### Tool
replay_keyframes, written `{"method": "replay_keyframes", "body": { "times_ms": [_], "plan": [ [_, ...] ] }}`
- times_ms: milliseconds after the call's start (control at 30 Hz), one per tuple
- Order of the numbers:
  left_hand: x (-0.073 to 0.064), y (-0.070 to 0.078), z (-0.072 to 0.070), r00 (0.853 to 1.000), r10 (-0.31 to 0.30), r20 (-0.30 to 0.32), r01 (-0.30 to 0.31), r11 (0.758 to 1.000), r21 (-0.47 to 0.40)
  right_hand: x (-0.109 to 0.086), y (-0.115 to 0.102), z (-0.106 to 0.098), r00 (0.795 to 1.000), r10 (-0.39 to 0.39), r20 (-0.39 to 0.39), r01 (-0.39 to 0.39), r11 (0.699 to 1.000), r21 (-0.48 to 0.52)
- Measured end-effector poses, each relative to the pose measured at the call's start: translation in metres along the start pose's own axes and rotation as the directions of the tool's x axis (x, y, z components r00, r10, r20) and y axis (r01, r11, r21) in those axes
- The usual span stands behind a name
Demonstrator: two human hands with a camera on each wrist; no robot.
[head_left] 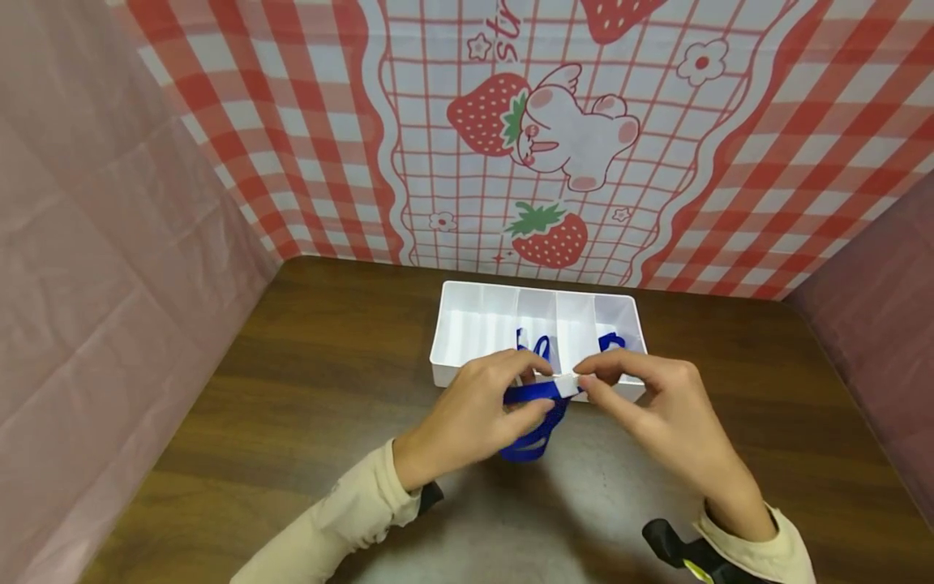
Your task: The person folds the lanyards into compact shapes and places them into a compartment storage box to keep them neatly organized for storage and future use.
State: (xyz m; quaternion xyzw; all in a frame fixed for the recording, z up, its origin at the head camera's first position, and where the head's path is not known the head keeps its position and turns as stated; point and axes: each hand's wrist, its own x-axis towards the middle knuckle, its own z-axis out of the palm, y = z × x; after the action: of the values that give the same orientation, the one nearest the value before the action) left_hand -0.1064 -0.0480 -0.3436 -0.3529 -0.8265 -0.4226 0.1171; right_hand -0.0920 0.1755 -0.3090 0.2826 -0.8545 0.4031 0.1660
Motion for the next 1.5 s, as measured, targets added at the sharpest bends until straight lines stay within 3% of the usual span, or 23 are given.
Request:
{"method": "replay_keyframes", "body": {
  "times_ms": [367, 667, 767, 867, 1033, 1300, 1500],
  "plan": [
    [0.002, -0.006, -0.025, 0.998, -0.023, 0.05, 0.02, 0.998, 0.053, -0.003, 0.002, -0.013, 0.997, 0.075, -0.016, -0.073, 0.993, 0.087],
    [0.0, -0.008, -0.047, 0.995, -0.052, 0.089, 0.047, 0.997, 0.054, -0.007, 0.004, -0.035, 0.984, 0.175, -0.029, -0.172, 0.98, 0.098],
    [0.0, -0.01, -0.053, 0.995, -0.031, 0.094, 0.028, 0.999, 0.03, -0.008, 0.006, -0.042, 0.982, 0.183, -0.044, -0.178, 0.979, 0.101],
    [0.0, -0.012, -0.056, 0.998, 0.033, 0.056, -0.033, 0.999, 0.007, -0.008, 0.009, -0.047, 0.982, 0.181, -0.053, -0.174, 0.978, 0.112],
    [0.003, -0.016, -0.055, 0.989, 0.124, -0.081, -0.121, 0.992, 0.041, -0.008, 0.014, -0.054, 0.981, 0.187, -0.058, -0.179, 0.976, 0.124],
    [0.005, -0.021, -0.05, 0.97, 0.126, -0.206, -0.095, 0.983, 0.156, -0.007, 0.017, -0.057, 0.975, 0.218, -0.041, -0.211, 0.97, 0.121],
    [0.006, -0.029, -0.047, 0.952, 0.179, -0.249, -0.103, 0.952, 0.289, -0.006, 0.021, -0.058, 0.972, 0.232, -0.049, -0.225, 0.968, 0.114]
  ]
}}
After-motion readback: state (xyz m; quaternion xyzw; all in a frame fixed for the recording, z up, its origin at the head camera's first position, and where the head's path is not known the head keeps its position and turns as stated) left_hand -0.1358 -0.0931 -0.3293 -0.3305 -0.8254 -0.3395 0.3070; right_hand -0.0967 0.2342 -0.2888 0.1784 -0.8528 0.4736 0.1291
